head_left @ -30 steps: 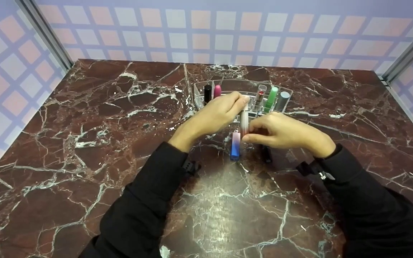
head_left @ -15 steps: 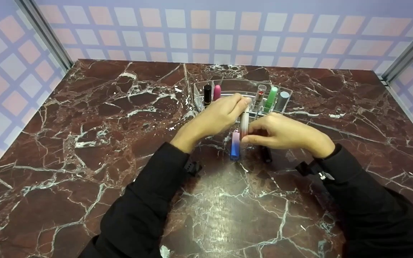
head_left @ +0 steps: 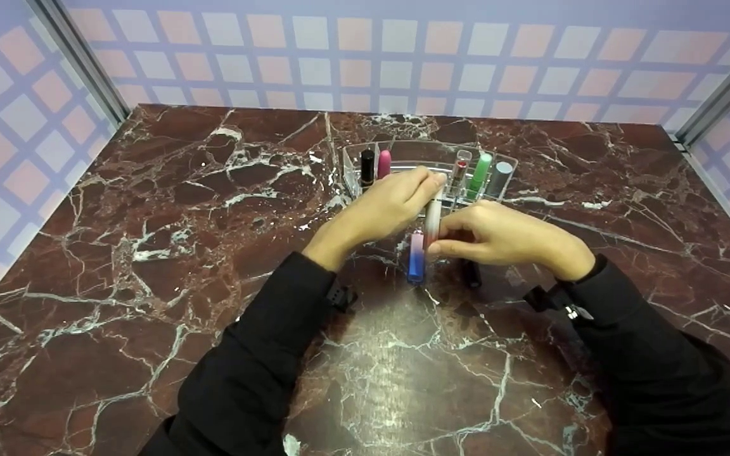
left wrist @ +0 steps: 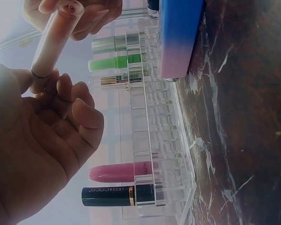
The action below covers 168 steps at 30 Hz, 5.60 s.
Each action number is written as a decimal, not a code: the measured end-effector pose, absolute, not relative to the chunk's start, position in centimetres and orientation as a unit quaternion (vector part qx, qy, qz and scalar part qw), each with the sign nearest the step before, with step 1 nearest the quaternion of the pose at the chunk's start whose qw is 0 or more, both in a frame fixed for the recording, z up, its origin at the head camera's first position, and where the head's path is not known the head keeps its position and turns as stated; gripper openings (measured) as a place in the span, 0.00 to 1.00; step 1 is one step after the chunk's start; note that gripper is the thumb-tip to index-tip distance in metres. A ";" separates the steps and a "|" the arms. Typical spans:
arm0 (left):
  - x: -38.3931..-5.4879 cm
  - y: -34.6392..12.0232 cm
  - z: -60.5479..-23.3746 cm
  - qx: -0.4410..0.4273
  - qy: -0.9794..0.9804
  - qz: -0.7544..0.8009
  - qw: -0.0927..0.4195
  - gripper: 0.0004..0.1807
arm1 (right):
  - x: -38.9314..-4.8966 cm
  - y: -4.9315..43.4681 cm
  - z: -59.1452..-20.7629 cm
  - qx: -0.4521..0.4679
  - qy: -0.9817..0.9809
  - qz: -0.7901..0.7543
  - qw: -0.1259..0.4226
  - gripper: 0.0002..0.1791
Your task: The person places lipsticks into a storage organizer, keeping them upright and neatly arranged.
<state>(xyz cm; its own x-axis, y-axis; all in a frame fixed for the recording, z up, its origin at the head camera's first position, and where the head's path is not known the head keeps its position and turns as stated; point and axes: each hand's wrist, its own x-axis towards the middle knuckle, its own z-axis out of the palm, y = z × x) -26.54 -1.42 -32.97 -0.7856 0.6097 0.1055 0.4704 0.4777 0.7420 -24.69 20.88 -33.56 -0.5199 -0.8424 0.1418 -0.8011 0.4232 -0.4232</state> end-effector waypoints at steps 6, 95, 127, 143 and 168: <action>-26.6 -1.4 -32.9 0.310 0.855 0.405 0.089 0.22 | -24.9 21.7 -33.1 -0.480 0.847 -0.223 0.054 0.10; -30.6 -0.9 -32.8 0.158 0.958 0.201 -0.128 0.21 | -27.9 25.7 -34.5 -0.314 0.942 -0.112 0.038 0.07; -29.8 -2.7 -32.1 0.128 0.953 0.244 -0.127 0.23 | -27.9 25.7 -34.4 -0.315 0.941 -0.119 0.042 0.07; -29.2 -8.9 -32.8 0.107 0.966 0.228 0.060 0.23 | -27.7 25.9 -34.3 -0.314 0.940 -0.126 0.045 0.07; -28.6 -7.4 -34.7 0.142 0.966 0.172 0.133 0.23 | -28.0 25.9 -34.6 -0.333 0.934 -0.121 0.036 0.07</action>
